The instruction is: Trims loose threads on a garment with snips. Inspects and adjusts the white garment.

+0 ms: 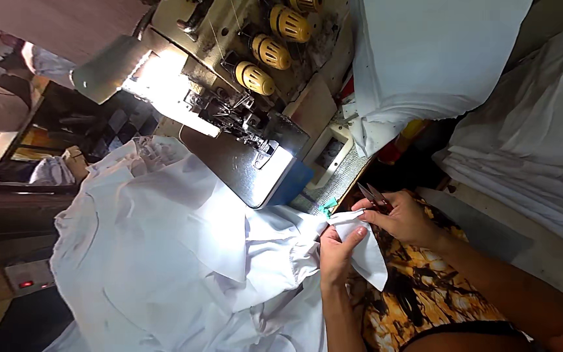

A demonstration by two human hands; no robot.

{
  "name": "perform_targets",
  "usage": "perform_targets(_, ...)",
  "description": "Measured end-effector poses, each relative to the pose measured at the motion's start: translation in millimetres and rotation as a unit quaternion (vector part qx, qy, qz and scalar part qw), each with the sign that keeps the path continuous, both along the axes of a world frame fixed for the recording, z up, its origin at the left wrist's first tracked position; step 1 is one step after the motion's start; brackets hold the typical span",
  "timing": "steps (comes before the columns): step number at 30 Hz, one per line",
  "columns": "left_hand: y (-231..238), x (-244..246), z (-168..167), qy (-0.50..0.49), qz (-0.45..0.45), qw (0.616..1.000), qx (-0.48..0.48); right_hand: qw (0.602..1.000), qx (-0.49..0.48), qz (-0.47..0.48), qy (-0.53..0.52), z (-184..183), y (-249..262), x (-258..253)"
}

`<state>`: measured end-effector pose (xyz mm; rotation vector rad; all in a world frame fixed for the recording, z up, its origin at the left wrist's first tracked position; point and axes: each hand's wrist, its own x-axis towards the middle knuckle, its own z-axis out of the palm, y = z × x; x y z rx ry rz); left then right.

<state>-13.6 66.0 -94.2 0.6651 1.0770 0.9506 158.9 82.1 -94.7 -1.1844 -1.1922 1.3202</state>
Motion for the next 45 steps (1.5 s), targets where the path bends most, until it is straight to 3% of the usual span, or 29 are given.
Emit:
perform_targets(23,-9.2,9.0,-2.7,0.000,0.052,0.999,0.002,0.995,0.056,0.000,-0.078,-6.1,-8.1,11.5)
perform_targets(30,-12.0,8.1,-3.6,0.013,0.061,0.998,0.011,0.988,-0.038,0.073,-0.130,-24.7,-52.5,27.7)
perform_targets(45,-11.2,7.1,-2.0,0.052,0.064,0.996,0.038,0.966,0.042,0.058,-0.249,-30.4,-50.2,11.1)
